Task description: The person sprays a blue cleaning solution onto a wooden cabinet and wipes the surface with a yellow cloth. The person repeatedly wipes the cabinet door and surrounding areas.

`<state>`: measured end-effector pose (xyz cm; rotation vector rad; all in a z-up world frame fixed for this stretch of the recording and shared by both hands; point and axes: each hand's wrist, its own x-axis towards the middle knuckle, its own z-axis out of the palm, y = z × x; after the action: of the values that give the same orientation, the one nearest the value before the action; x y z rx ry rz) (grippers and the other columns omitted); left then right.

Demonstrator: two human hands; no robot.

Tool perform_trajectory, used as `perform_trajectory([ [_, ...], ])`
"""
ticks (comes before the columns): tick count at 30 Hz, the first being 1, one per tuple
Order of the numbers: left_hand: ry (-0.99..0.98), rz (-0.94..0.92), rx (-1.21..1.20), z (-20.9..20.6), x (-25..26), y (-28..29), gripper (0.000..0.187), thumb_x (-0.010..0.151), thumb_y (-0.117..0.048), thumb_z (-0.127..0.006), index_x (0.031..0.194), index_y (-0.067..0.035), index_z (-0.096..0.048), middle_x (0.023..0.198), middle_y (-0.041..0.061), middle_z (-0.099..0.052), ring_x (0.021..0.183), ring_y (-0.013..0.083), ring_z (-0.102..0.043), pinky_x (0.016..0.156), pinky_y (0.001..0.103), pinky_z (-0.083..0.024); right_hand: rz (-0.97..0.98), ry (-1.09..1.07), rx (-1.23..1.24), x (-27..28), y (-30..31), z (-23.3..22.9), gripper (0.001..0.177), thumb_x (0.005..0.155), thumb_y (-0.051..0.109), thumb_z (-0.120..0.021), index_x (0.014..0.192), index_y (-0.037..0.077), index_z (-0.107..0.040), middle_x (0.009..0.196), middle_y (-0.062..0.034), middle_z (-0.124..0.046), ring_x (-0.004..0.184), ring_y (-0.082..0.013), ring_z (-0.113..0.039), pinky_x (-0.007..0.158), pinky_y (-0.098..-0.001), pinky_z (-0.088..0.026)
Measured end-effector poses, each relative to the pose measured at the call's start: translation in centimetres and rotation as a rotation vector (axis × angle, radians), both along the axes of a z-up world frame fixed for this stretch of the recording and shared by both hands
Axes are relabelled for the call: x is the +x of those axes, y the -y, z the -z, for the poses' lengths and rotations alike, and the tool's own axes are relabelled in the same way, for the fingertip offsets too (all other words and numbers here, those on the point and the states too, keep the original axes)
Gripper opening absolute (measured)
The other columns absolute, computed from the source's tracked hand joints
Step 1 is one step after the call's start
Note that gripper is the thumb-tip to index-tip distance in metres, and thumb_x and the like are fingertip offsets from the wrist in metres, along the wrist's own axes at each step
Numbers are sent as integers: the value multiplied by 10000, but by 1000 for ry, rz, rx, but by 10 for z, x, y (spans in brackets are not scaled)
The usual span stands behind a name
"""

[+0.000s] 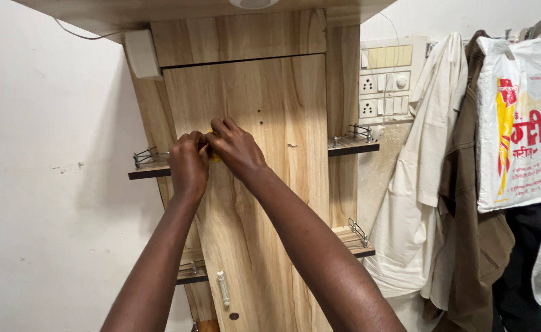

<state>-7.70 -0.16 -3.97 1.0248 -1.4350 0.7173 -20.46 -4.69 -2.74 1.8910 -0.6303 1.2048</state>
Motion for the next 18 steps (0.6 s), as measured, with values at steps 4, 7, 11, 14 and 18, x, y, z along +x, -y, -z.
perform_trajectory([
  [4,-65,39,29,-2,-17,5,205,788,43,-811,969,-4,-728,965,166,-733,856,311,-739,745,433,-591,18,17,33,-18,-4,0,298,707,-2,-808,987,84,-753,1155,-46,-642,1121,-231,-633,794,-329,-639],
  [7,-54,43,8,-2,-29,6,222,778,72,-792,975,-2,-722,982,166,-731,884,317,-741,757,430,-596,27,17,30,-32,-6,-1,298,710,-15,-799,986,80,-735,1149,-44,-627,1109,-235,-629,768,-332,-634],
  [11,-147,114,62,-3,-42,4,191,815,53,-785,981,-15,-717,987,149,-733,881,300,-749,756,418,-606,52,11,29,-43,-7,-4,297,714,-22,-792,984,82,-724,1133,-39,-620,1102,-234,-627,762,-329,-633],
  [14,-185,146,87,-4,-52,4,185,820,37,-788,980,-18,-713,987,141,-735,885,285,-754,760,412,-610,58,12,21,-53,-6,-5,311,690,-21,-791,976,79,-721,1136,-43,-622,1094,-238,-628,754,-335,-630],
  [18,-188,201,72,-10,-69,6,175,829,31,-786,981,-24,-720,997,129,-744,878,273,-757,763,404,-616,15,37,14,-71,-6,-7,240,745,22,-798,958,85,-706,1118,-38,-618,1090,-233,-629,772,-346,-617],
])
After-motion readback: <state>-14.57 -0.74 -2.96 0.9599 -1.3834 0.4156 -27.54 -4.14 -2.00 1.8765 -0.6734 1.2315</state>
